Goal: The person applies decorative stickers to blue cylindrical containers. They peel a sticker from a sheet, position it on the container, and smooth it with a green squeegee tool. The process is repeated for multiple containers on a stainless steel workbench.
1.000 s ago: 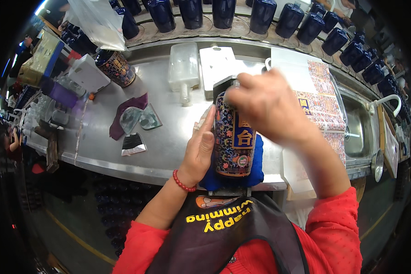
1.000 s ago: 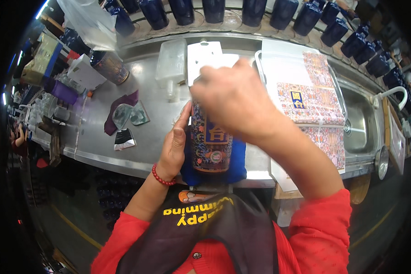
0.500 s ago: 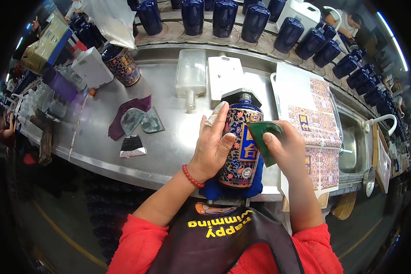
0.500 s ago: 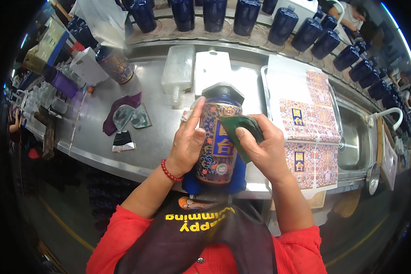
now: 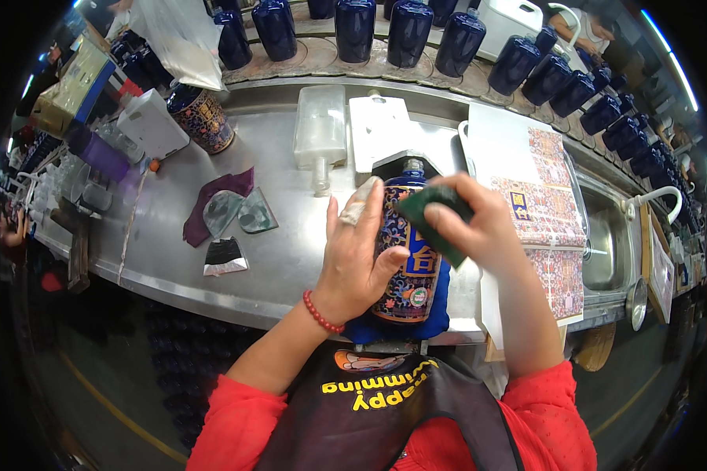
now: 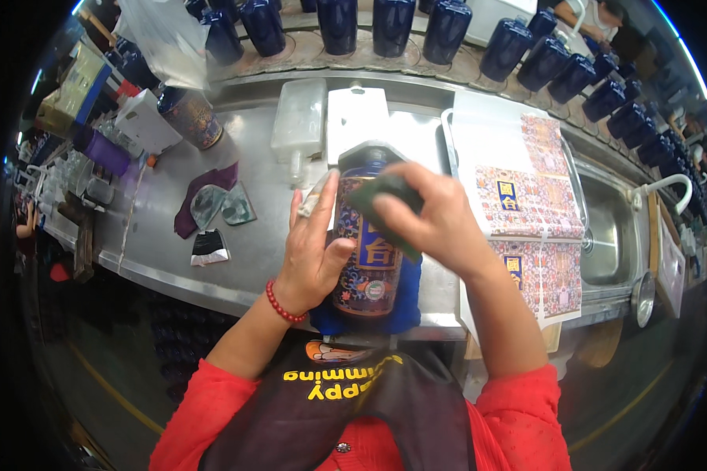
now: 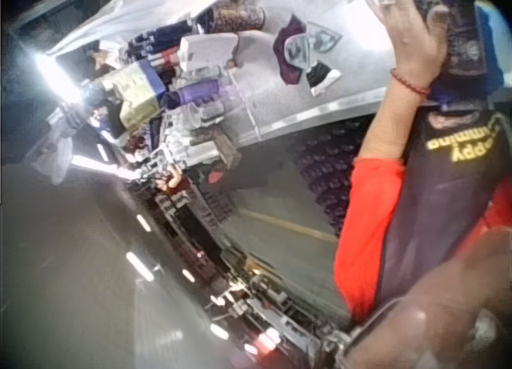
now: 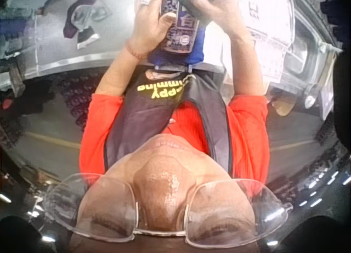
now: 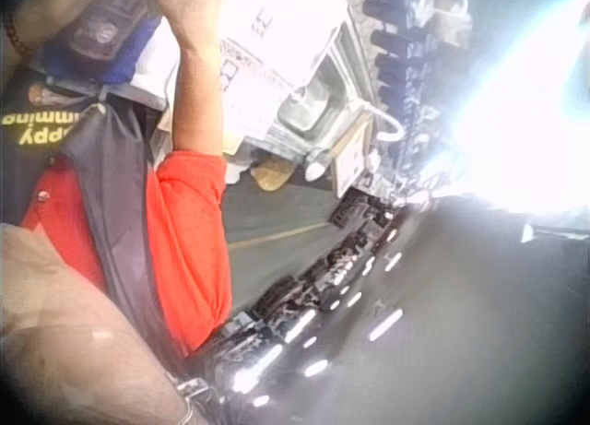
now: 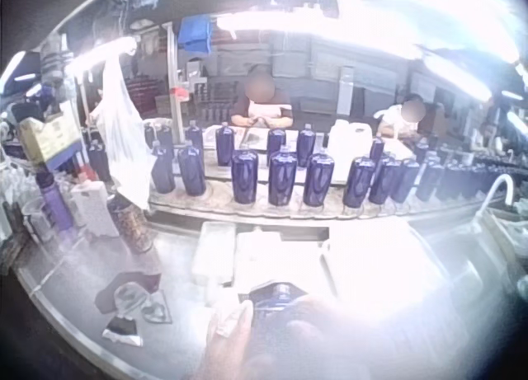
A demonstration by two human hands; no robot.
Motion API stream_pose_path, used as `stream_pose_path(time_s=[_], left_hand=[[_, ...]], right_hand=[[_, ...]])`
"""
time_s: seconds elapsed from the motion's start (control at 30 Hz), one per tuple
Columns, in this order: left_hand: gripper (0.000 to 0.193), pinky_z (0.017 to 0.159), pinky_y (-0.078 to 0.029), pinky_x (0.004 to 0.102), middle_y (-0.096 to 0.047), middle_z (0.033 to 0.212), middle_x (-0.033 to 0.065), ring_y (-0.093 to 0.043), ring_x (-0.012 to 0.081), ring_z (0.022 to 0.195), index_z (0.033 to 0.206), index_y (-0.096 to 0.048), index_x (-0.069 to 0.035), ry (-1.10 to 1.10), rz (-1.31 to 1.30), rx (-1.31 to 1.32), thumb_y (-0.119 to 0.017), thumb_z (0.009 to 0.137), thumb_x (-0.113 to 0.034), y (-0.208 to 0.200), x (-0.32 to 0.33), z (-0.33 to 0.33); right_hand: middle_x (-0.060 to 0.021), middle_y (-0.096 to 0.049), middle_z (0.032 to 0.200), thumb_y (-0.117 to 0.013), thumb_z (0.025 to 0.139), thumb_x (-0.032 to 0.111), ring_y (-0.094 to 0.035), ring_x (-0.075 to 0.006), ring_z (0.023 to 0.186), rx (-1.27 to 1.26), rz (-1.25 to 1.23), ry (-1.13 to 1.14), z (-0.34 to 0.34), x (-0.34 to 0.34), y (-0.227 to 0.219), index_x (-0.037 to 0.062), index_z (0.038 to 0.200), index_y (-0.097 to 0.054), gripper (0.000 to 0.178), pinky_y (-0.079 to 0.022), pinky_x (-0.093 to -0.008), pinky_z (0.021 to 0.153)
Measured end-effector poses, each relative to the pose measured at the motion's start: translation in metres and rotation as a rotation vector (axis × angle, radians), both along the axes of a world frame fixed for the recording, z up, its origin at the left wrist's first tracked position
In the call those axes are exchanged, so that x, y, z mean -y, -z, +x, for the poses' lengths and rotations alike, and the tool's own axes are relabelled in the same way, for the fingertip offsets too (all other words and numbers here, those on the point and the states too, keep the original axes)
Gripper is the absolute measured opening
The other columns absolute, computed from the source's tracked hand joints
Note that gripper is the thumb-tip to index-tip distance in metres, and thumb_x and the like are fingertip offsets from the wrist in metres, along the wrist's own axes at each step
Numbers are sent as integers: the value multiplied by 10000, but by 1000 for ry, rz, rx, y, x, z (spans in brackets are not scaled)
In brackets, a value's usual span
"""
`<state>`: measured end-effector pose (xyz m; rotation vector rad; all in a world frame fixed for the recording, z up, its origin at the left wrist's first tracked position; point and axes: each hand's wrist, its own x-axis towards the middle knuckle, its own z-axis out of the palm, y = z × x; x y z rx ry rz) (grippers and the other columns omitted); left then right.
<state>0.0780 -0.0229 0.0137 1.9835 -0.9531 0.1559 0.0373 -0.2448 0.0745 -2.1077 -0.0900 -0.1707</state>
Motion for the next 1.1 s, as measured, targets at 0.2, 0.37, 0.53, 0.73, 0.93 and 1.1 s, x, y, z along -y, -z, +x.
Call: stream_pose_path(time_s=[0.2,0.37,0.53,0.73,0.93,1.1], left_hand=[[1081,1182,-109,673,-407,1505,319,-362,502,1423,1555,-259,91,37,157,62,-689,864,-620,-9,-28,-55],[1113,1189,-109,674,-431,1495,307,-363,494,1433,1548,-261,82,-82,330,212,-856,771,-447,0,-24,-70],[1093,1186,-103,691,-542,1408,269,-462,485,1363,1553,-239,75,-85,271,261,-823,810,-474,8,-22,-62],[1085,1158,-87,725,-449,1474,307,-408,476,1410,1554,-220,87,-29,252,157,-770,844,-520,15,-29,-60],[1088,1145,-85,737,-391,1519,300,-372,482,1427,1583,-241,15,-65,317,222,-815,802,-482,7,-23,-67],[1099,1180,-45,695,-544,1434,243,-440,432,1417,1574,-179,70,-58,322,205,-799,839,-464,7,-22,-63]], right_hand=[[-21,-592,803,-770,754,58,-595,-214,746,521,-632,-196,-16,-23,-36,142,1011,-736,273,-441,-369,743],[-57,-635,814,-795,806,53,-633,-250,768,162,150,-274,-1,-5,-19,103,1028,-735,236,-482,-395,719],[-32,-536,784,-779,719,150,-580,-215,697,656,-414,-258,-28,-11,-12,146,907,-687,210,-403,-363,647],[-83,-614,810,-750,823,108,-623,-279,735,407,121,110,-9,-3,-5,64,999,-702,188,-493,-408,668],[-55,-597,790,-736,778,143,-642,-236,708,470,-117,-489,-39,-12,-2,129,937,-680,170,-472,-400,645],[-171,-712,825,-692,919,176,-717,-304,732,369,-55,400,-18,5,28,3,1033,-650,212,-556,-392,669]])
